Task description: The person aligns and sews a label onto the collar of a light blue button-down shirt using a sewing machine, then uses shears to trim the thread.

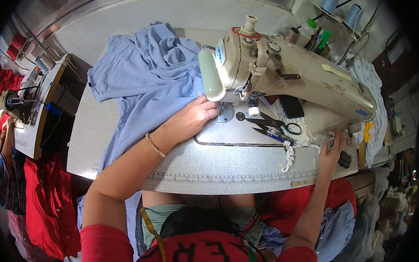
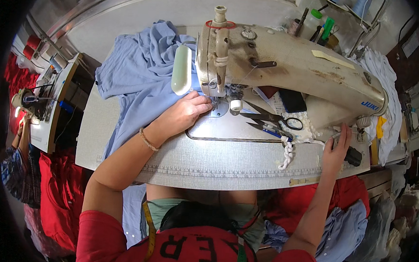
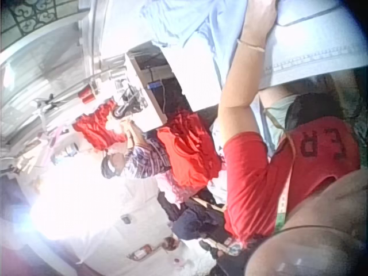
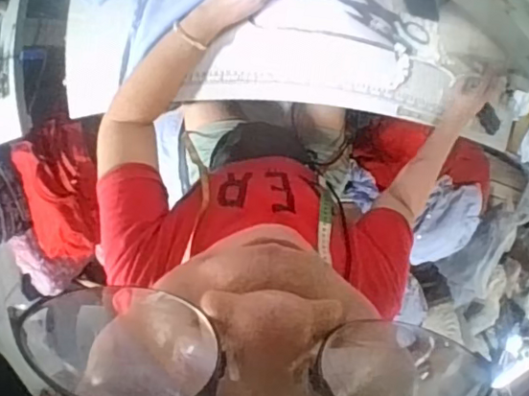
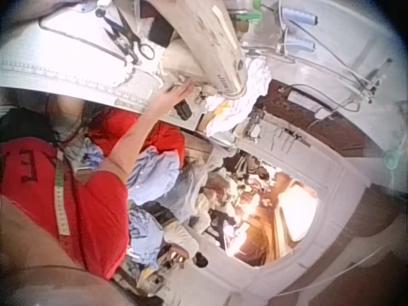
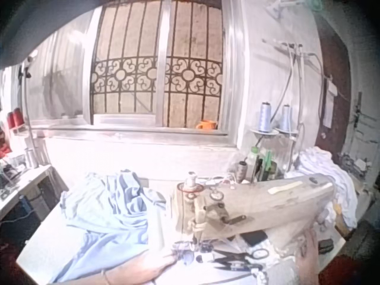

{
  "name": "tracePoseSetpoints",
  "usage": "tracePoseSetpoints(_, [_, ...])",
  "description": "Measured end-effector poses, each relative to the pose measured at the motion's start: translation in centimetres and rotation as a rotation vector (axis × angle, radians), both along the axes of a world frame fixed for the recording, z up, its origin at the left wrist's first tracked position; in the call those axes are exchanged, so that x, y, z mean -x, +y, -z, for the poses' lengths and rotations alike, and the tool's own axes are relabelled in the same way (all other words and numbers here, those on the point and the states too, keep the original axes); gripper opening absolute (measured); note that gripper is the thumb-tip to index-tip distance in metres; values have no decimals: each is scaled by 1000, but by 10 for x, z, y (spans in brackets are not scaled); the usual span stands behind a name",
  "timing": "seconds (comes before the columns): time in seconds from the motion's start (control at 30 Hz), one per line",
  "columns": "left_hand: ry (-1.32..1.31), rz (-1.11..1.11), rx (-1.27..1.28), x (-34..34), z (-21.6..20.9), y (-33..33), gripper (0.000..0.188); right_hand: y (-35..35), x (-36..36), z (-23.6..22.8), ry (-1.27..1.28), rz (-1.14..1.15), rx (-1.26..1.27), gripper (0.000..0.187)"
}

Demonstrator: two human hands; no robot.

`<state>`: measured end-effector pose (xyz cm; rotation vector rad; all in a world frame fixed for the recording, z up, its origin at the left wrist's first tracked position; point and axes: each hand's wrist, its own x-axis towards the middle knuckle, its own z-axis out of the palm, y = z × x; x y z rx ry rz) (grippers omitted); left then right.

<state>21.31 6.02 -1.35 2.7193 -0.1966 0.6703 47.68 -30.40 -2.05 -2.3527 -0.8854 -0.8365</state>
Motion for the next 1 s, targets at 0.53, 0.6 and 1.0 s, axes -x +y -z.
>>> tracePoseSetpoints(0.53, [2,-15,33,-2,4,0,24,0,2,9,29,122,76,40])
tracePoseSetpoints(0.6, [-3,-15,36,-2,4,0,23,2,4,8,55,142,85,38])
tracePoseSetpoints(1.0, [-9,6,18,3,0,-3,18,-3,-5,19,18,187,227,38])
